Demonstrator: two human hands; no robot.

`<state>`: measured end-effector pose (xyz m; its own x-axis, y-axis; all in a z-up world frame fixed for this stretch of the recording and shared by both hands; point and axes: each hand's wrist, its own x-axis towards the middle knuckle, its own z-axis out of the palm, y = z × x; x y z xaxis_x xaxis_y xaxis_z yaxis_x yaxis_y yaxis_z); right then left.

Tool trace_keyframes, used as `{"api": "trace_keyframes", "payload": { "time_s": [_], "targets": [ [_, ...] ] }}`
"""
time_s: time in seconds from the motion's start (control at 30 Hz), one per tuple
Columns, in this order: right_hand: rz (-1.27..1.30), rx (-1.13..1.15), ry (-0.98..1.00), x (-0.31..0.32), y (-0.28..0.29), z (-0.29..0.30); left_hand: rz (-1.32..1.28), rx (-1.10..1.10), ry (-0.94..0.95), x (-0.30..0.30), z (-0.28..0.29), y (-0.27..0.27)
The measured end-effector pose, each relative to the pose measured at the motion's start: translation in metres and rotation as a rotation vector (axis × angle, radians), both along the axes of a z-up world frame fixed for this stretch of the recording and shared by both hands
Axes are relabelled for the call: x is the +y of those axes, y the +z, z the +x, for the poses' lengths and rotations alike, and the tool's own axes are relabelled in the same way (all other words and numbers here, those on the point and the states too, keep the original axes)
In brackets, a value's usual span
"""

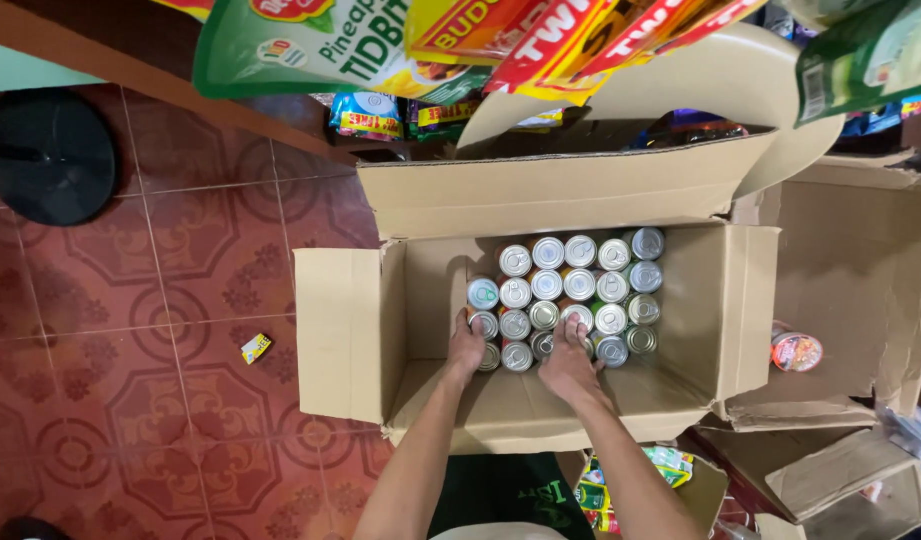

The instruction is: The person takes various cans from a wooden shelf and places them into a cardboard box on the floor, organizing them by hand.

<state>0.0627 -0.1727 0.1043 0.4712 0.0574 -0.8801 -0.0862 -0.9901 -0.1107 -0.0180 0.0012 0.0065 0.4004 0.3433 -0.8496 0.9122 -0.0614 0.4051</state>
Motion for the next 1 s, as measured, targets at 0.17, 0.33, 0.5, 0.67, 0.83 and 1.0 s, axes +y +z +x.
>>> {"api": "trace_keyframes", "payload": {
  "time_s": [0.17,0.33,0.5,0.67,0.83,1.0],
  "targets": [
    [0.029,0.010,-0.014,-0.004,0.008,0.006,-0.029,-0.015,0.011,0.004,0.000,0.004],
    [0.078,-0.007,0.011,-0.012,0.006,0.006,-0.073,-0.002,0.062,0.010,0.010,0.023],
    [0.110,-0.065,0.040,-0.018,0.011,0.002,-0.182,-0.079,0.106,0.011,0.012,0.041],
    [0.189,-0.191,0.062,-0.021,0.022,-0.012,0.044,-0.159,0.053,-0.006,-0.013,-0.016],
    [0.363,-0.305,0.054,-0.031,-0.003,-0.030,0.342,-0.468,-0.026,0.011,-0.019,0.079],
    [0.368,-0.200,0.014,-0.001,0.034,-0.012,0.239,-0.616,0.013,0.044,-0.027,0.154]
  ]
}}
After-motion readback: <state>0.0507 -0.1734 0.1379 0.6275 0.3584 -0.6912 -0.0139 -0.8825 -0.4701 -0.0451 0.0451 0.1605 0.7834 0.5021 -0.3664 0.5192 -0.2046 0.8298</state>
